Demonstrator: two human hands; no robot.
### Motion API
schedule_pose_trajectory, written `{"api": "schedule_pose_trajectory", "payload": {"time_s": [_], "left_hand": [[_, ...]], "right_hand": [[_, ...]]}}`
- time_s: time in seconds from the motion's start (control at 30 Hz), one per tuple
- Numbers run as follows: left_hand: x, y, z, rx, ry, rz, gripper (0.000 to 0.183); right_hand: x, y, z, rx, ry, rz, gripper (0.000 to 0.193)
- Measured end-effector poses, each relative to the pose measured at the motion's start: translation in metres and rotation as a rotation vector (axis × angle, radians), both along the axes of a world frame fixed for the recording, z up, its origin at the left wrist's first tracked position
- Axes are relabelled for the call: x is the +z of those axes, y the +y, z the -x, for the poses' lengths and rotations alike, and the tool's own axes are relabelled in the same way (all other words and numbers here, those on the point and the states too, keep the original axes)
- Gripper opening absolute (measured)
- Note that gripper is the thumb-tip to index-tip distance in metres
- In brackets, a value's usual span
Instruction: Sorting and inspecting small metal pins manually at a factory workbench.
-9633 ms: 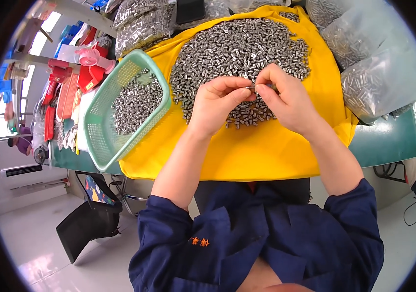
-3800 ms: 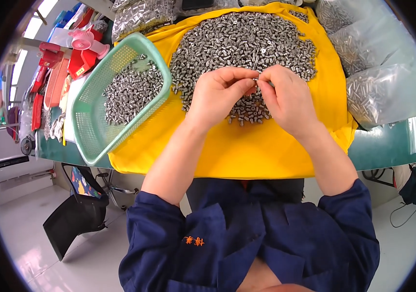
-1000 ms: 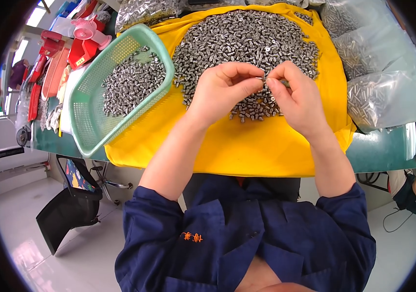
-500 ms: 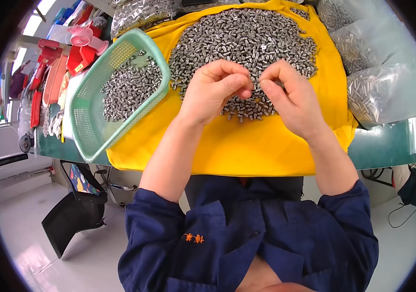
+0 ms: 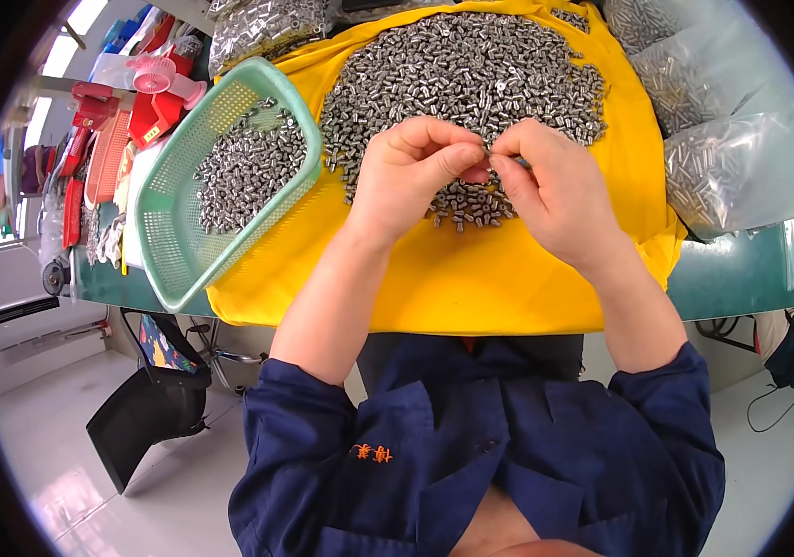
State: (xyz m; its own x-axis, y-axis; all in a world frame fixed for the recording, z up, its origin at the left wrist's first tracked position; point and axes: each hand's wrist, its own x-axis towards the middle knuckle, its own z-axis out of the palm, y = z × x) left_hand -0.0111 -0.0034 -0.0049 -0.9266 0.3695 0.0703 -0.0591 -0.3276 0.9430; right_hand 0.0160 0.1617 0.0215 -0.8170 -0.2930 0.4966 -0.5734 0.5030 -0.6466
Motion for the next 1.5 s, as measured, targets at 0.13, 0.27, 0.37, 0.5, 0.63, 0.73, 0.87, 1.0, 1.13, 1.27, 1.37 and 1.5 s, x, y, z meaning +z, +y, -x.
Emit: {"api": "schedule_pose_trajectory", "payload": {"time_s": [0.13,0.27,0.37,0.5,0.63,0.73,0.87,1.0,1.13,1.27,1.37,1.5], "left_hand": [[-0.001,-0.002,-0.002,-0.01,-0.013,-0.028,0.005],[-0.004,0.001,-0.003,-0.005,-0.022,-0.054,0.005],[-0.006,-0.002,-0.001,-0.004,-0.008,-0.034,0.007],[0.001,-0.002,0.001,-0.026,0.012,0.012,0.012],[0.008,-0.001,-0.003,-0.006,0.051,0.171,0.014],[0.012,0.004,-0.004,0.109,0.218,0.426,0.012],[0.04,0.004,0.004,0.254,0.417,0.69,0.012],[0.075,-0.012,0.055,0.361,0.369,0.618,0.015],[0.087,0.025,0.13,0.318,0.78,1.062,0.024],[0.052,0.044,0.202,0.32,0.885,1.247,0.022],[0.049,0.05,0.219,0.273,0.862,1.389,0.022],[0.06,0.057,0.231,0.118,0.831,1.44,0.023]], "right_hand": [[-0.001,-0.004,-0.002,-0.004,-0.041,0.048,0.006],[-0.003,-0.006,-0.002,-0.001,-0.002,0.047,0.006],[-0.003,-0.006,0.0,0.01,-0.035,0.056,0.006],[-0.004,-0.006,0.002,-0.002,-0.028,0.063,0.005],[0.001,-0.003,0.0,-0.011,-0.143,0.082,0.005],[0.004,0.0,-0.001,-0.03,-0.19,0.101,0.006],[0.018,0.024,-0.003,-0.179,0.032,0.105,0.005],[0.033,0.063,-0.012,-0.361,-0.058,0.325,0.002],[-0.009,0.059,-0.005,-0.183,-0.032,0.208,0.003],[-0.013,0.057,-0.007,-0.158,-0.094,0.244,0.003],[-0.009,0.061,-0.007,-0.155,-0.078,0.235,0.003],[-0.004,0.065,-0.011,-0.138,-0.045,0.253,0.004]]}}
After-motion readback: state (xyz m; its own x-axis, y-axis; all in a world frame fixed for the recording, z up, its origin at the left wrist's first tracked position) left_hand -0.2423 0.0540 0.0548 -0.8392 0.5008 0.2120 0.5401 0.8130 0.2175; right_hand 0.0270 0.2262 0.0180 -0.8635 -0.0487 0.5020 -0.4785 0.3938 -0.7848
